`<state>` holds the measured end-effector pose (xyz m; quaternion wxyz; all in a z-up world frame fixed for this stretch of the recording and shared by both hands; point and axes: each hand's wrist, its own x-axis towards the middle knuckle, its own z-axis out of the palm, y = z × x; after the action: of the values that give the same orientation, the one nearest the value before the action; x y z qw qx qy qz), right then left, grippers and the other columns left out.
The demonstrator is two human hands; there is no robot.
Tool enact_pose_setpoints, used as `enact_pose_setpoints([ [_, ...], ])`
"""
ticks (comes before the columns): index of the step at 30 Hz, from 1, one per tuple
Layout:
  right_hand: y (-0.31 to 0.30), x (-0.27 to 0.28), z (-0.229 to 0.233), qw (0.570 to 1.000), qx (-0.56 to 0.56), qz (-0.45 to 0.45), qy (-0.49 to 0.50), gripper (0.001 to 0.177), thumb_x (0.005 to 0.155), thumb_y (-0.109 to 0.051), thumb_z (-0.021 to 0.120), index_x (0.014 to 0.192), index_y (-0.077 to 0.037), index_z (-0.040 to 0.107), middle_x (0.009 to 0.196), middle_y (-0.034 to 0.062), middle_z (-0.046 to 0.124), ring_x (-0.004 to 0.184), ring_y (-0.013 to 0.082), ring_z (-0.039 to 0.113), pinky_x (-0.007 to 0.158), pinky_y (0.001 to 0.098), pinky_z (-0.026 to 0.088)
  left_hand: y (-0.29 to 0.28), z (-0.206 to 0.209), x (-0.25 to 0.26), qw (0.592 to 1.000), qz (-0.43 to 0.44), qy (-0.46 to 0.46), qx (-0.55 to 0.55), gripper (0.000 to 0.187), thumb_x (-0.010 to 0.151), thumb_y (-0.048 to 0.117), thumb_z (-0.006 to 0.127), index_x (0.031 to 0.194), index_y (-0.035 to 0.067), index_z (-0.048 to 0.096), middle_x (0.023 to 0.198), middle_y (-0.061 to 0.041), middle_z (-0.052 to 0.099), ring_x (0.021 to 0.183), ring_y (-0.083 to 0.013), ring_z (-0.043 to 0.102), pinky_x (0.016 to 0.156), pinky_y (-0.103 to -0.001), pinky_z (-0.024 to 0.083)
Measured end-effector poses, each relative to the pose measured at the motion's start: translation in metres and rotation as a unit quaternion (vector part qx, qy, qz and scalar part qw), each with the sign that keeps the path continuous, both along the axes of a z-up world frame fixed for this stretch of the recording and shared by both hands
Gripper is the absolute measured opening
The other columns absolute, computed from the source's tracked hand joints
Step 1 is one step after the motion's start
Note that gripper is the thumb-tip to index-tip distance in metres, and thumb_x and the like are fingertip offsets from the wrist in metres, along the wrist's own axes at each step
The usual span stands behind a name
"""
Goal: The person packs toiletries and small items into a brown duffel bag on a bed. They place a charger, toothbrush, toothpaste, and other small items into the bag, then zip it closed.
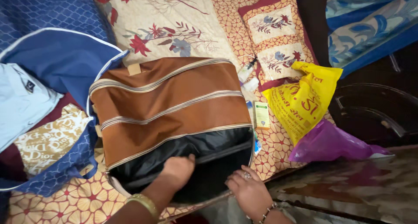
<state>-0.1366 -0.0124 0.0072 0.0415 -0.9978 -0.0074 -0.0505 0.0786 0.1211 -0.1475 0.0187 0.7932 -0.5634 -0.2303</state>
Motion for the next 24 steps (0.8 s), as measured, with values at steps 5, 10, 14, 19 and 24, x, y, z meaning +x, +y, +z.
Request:
enact_pose_setpoints([
  [5, -0.011, 0.016, 0.01, 1.0, 0.009, -0.017, -0.005, 0.024, 0.077, -0.01, 0.06, 0.1, -0.01, 0.07, 0.098, 0.0041, 0.07, 0.104, 0.0224, 0.066, 0.109, 0.0464, 0.04, 0.027, 0.081, 0.024, 0.99, 0.114, -0.034, -0.073, 0.03, 0.089, 0.011, 0.056, 0.118, 0.007, 0.059, 0.097, -0.014, 0.074, 0.087, -0.0335, 0.074, 0.071, -0.047, 0.06],
  [10, -0.022, 0.025, 0.017, 1.0, 0.014, 0.003, 0.011, 0.023, 0.073, -0.014, 0.069, 0.096, -0.01, 0.07, 0.094, 0.0063, 0.069, 0.1, 0.026, 0.066, 0.105, 0.0464, 0.041, 0.052, 0.152, 0.045, 0.945, 0.238, -0.053, -0.219, 0.03, 0.077, 0.012, 0.07, 0.106, 0.012, 0.064, 0.093, -0.013, 0.073, 0.083, -0.0356, 0.072, 0.072, -0.048, 0.057],
  [14, -0.031, 0.03, 0.017, 0.996, 0.047, 0.002, 0.079, 0.022, 0.077, -0.016, 0.071, 0.099, -0.013, 0.071, 0.099, 0.0056, 0.07, 0.104, 0.0259, 0.065, 0.106, 0.0451, 0.041, 0.063, 0.209, 0.06, 0.888, 0.338, -0.056, -0.308, 0.032, 0.075, 0.016, 0.079, 0.105, 0.012, 0.069, 0.09, -0.016, 0.074, 0.082, -0.0384, 0.071, 0.071, -0.05, 0.055],
  [19, -0.076, 0.065, 0.021, 0.919, 0.334, -0.004, 0.212, 0.052, 0.085, -0.036, 0.079, 0.129, -0.013, 0.064, 0.141, 0.0036, 0.061, 0.131, 0.0259, 0.054, 0.107, 0.0424, 0.038, 0.055, 0.257, 0.078, 0.765, 0.502, 0.01, -0.404, 0.034, 0.077, 0.016, 0.085, 0.108, 0.01, 0.072, 0.089, -0.016, 0.076, 0.08, -0.0332, 0.073, 0.072, -0.043, 0.054],
  [24, -0.128, 0.142, 0.052, 0.733, 0.664, -0.146, 0.034, 0.075, 0.088, -0.032, 0.072, 0.152, -0.013, 0.039, 0.148, -0.0001, 0.053, 0.139, 0.0129, 0.047, 0.113, 0.0363, 0.039, -0.002, 0.284, 0.087, 0.507, 0.489, 0.337, -0.624, 0.031, 0.084, 0.002, 0.078, 0.114, 0.004, 0.072, 0.101, -0.007, 0.076, 0.089, -0.0191, 0.067, 0.082, -0.033, 0.052],
])
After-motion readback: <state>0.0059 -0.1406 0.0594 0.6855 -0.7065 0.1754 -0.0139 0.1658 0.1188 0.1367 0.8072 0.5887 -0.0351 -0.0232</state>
